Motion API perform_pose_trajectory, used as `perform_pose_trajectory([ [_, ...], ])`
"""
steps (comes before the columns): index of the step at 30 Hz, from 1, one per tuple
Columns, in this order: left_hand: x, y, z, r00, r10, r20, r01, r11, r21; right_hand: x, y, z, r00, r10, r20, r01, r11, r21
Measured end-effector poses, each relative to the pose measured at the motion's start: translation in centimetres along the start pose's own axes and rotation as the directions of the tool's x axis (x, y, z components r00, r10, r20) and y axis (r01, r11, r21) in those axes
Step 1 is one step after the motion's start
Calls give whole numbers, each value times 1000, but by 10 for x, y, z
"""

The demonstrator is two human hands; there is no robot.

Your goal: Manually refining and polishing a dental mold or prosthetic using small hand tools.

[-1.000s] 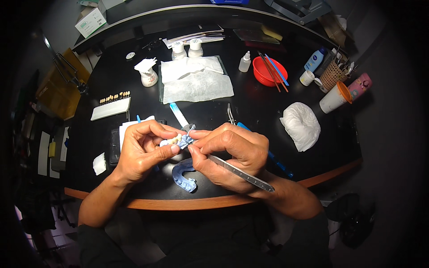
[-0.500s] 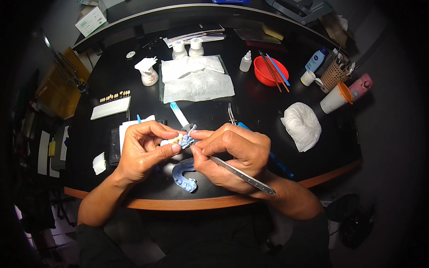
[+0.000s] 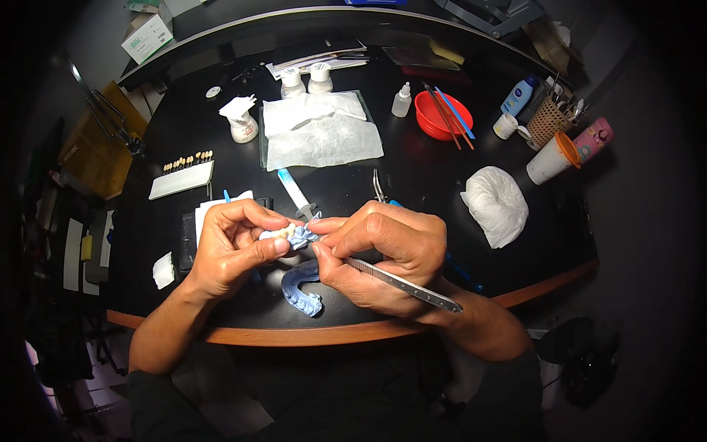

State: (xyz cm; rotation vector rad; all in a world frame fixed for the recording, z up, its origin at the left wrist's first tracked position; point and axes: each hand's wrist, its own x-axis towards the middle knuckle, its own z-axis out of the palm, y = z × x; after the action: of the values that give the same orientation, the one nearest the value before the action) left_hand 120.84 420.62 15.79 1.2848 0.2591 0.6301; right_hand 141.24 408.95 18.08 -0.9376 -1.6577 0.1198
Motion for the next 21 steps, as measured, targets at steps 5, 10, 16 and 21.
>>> perform_pose_trajectory([
  [5, -1, 0, 0, 1000, -5, 1, 5, 1000, -8, 1, 1, -4, 1000, 16, 22, -17, 998, 53],
  [10, -1, 2, -1, 1000, -19, 10, 18, 1000, 20, 2, 1, -4, 998, 46, 34, -49, 995, 92],
  [16, 0, -1, -1, 999, 36, 20, -37, 998, 50, -3, 2, -6, 981, 187, 59, -194, 963, 184],
  [21, 1, 0, -2, 995, -76, -72, 75, 997, -6, -1, 4, -12, 968, 248, -36, -240, 960, 146],
])
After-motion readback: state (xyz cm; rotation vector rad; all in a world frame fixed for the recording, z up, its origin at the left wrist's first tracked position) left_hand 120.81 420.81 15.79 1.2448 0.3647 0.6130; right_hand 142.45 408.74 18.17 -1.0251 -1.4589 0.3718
